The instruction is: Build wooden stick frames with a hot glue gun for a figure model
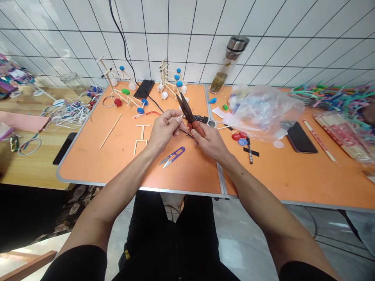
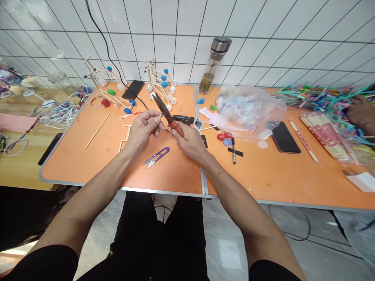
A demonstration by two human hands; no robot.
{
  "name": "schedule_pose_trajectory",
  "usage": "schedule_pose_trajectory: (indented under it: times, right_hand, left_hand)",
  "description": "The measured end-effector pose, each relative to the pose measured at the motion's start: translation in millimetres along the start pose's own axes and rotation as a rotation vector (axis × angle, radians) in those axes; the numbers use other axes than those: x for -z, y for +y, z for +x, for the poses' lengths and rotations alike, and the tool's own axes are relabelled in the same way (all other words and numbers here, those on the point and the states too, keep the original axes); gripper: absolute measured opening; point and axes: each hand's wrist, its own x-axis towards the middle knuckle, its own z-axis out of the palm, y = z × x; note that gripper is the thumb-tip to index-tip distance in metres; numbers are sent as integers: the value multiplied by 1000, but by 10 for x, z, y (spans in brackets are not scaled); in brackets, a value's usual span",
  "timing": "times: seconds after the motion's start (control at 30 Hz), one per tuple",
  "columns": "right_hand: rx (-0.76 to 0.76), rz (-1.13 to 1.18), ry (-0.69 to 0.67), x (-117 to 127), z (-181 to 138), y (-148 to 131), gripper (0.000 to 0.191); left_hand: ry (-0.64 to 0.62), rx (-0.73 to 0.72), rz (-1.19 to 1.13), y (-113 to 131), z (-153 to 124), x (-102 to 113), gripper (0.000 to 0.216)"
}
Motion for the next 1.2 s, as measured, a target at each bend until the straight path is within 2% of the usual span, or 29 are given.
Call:
schedule_pose_trajectory:
  times: [0.37, 0.63, 0.83, 0.97, 1.2]
  right_hand:
    - [-11, -29, -8, 13, -12, -5, 55]
    - [-6, -22, -14, 9, -11, -13, 54]
    - [2, -7, 14, 2, -5, 2, 51]
    - [-16, 74, 4, -4, -5, 9, 52]
    - [-82, 291, -44, -7, -10, -9, 68]
  left_hand:
    - [57, 56, 32, 58, -23, -61, 40]
    - [28, 32, 30, 54, -30, -48, 44]
    - [-37, -19, -20, 52, -24, -28, 54]
    - [-30, -25, -5, 62, -30, -32, 52]
    - [39, -19, 15, 68, -38, -41, 44]
